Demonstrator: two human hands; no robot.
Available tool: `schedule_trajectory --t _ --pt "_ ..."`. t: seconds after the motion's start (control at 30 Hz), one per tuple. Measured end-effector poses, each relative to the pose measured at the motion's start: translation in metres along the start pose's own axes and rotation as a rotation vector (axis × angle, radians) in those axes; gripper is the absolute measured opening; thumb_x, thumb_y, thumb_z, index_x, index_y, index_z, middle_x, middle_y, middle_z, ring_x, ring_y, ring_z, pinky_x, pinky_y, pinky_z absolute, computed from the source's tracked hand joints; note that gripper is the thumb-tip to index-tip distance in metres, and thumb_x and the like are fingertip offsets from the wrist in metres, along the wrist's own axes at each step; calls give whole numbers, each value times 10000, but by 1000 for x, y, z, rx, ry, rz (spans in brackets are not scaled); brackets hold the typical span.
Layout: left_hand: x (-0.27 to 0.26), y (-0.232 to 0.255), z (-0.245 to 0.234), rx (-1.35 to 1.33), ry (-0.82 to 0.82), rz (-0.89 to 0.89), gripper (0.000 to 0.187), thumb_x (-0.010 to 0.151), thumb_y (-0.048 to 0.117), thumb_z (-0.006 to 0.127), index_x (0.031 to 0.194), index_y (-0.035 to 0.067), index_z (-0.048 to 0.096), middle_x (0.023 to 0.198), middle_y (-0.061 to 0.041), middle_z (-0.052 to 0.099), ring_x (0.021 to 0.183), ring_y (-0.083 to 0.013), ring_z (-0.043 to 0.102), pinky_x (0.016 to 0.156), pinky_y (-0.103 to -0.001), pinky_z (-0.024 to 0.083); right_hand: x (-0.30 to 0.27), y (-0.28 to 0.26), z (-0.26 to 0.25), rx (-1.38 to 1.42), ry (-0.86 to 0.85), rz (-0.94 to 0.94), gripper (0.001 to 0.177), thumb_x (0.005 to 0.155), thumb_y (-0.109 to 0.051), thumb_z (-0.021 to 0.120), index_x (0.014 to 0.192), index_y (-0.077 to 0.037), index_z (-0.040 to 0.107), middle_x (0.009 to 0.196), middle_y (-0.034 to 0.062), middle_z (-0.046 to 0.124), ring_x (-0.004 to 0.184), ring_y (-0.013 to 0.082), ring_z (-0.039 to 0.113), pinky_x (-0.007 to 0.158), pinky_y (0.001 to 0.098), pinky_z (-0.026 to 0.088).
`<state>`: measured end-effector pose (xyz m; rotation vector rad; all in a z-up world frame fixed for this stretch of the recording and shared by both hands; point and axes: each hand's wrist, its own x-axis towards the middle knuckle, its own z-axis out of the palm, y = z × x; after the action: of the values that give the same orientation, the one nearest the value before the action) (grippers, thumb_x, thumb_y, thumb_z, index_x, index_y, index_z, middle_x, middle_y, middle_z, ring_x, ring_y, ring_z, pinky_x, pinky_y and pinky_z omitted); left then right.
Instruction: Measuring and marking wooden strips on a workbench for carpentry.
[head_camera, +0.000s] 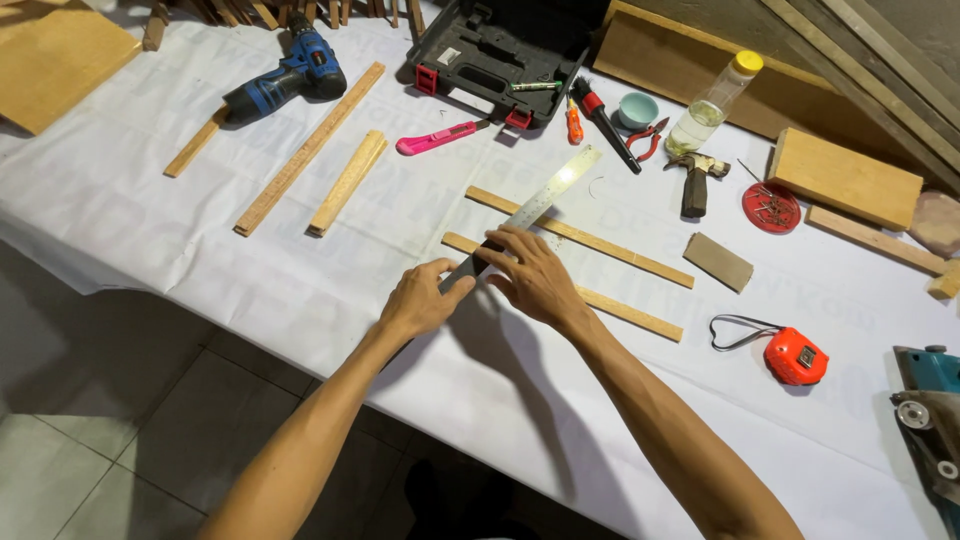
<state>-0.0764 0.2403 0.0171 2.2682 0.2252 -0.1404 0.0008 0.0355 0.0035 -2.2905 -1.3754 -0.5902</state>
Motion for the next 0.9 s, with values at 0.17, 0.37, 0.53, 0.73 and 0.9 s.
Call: schedule_trajectory --t 0.17,0.37,0.53,0.73,0.9 --pt "11 -35 7 2 21 33 564 928 538 639 745 5 679 615 -131 648 609 -256 638 616 -443 512 -4 -4 13 72 157 207 472 844 -166 761 1300 -112 654 1409 158 547 1335 348 526 1070 464 489" --pt "-5 -42 -6 43 48 29 556 909 529 644 708 10 656 604 -148 646 584 -286 632 604 -464 502 15 -24 44 268 385 636 499 877 -133 757 1335 -53 576 1295 211 555 1137 313 613 906 427 587" --pt "-1 -54 -14 122 12 38 579 928 526 624 699 -5 652 643 -183 660 634 -316 649 639 -472 511 27 -31 53 868 459 1048 663 905 -91 654 1489 -19 347 945 154 652 703 215 713 590 340 637" --pt "27 -43 -9 -37 -124 87 509 934 451 545 1233 55 659 749 -107 740 769 -253 738 736 -443 563 17 -27 79 1170 448 1124 655 958 -17 599 1538 18 296 787 128 693 612 196 699 545 339 624" --pt "39 -21 -12 -83 -89 174 593 949 325 502 1518 165 454 724 -165 723 727 -307 733 757 -470 549 23 -50 75 1169 370 1123 625 945 -26 592 1504 27 319 806 147 711 606 202 710 525 332 624"
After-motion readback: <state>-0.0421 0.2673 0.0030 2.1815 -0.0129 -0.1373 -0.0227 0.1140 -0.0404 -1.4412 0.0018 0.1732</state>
